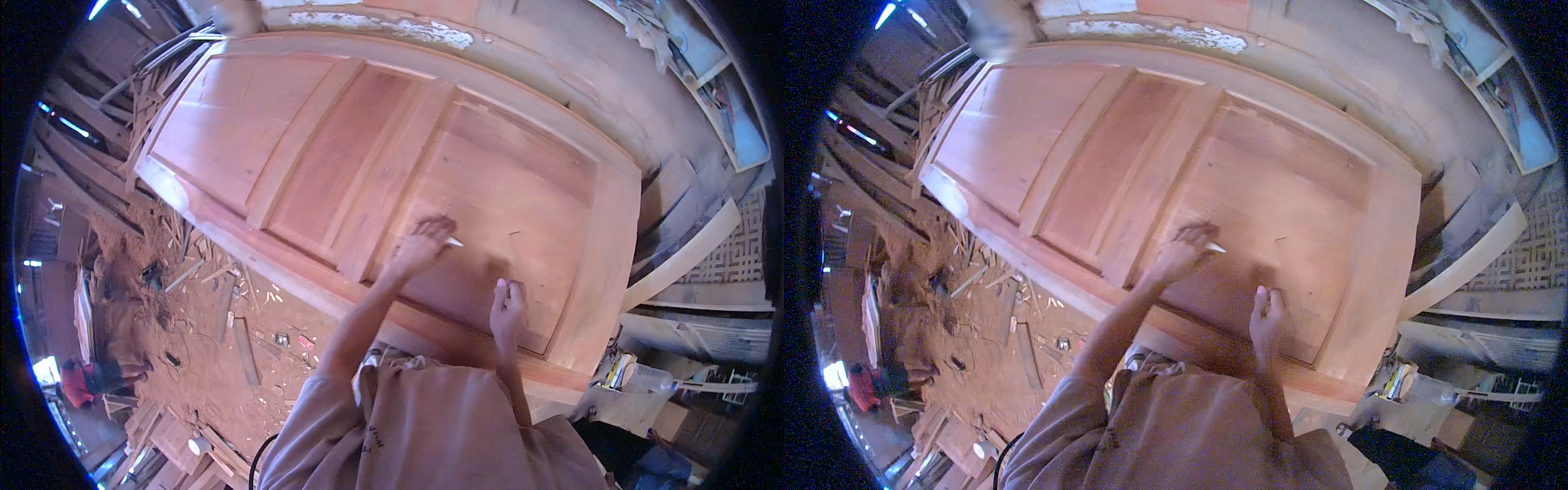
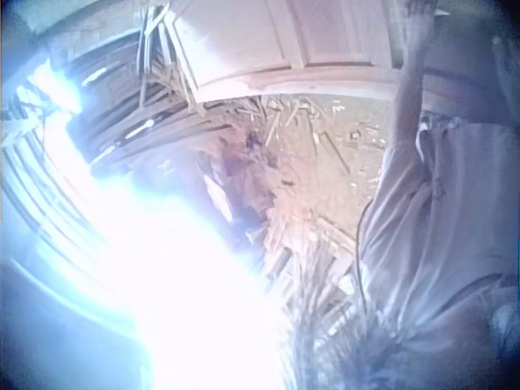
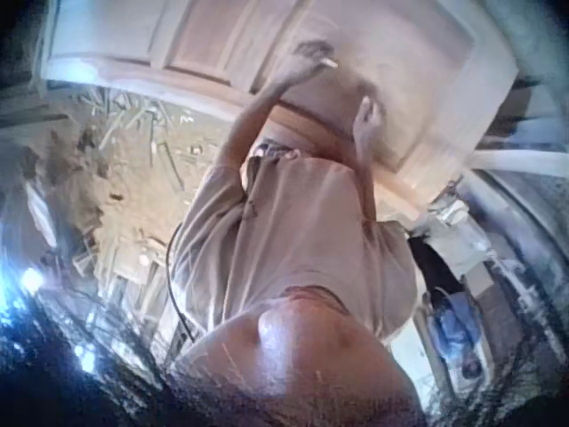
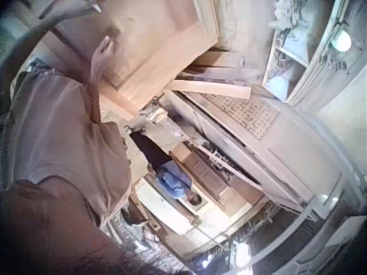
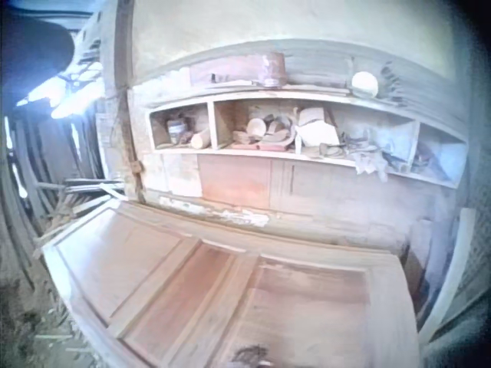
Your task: The person rubs a wooden block over the panels of a wooden cabinet, dips the block into a bucket of liquid, and applies glue from a squeeze bottle to the wood joints.
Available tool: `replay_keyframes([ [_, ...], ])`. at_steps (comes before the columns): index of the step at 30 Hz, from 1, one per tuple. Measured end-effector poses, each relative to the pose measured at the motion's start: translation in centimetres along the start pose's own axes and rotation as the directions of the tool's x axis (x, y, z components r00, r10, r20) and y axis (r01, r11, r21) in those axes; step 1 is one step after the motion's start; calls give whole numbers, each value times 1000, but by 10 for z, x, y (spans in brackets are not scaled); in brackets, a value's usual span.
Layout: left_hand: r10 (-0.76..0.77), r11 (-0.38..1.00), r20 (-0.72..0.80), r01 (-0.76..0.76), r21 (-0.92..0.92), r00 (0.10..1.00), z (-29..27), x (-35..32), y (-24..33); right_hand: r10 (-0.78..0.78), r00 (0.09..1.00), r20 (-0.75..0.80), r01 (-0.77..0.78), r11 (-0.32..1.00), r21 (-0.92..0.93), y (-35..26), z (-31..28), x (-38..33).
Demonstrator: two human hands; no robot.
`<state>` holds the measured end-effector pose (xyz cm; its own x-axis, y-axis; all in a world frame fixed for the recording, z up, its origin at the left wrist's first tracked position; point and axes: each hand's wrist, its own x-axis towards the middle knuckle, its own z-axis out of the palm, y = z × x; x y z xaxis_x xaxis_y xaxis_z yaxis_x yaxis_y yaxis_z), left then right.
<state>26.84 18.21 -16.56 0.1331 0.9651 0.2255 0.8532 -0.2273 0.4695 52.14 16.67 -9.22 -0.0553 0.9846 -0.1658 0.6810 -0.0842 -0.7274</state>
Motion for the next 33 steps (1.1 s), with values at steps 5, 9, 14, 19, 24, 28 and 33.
replay_keyframes([
  [5,-229,973,72,226,41,971,-2,-8,2,-368,926,-86,376,918,128,-11,43,-17],
  [9,-498,662,122,468,-585,858,-50,-10,31,-319,945,-76,325,942,86,-21,69,-28],
  [14,-355,212,20,102,-972,935,-102,-51,-11,-137,971,195,3,824,566,-105,106,-49],
  [19,-237,128,49,81,-988,970,-182,-60,-22,-177,946,271,-52,744,666,-160,123,-59],
  [24,-106,241,49,73,-968,993,-190,-74,-55,-217,955,204,14,716,698,-185,158,-65],
  [28,-146,533,106,169,-829,984,-181,-94,-62,-143,987,70,121,960,254,-168,179,-65],
  [33,-249,660,-1,169,-732,969,-191,-127,-61,-243,924,296,258,966,-10,-160,216,-79],
])
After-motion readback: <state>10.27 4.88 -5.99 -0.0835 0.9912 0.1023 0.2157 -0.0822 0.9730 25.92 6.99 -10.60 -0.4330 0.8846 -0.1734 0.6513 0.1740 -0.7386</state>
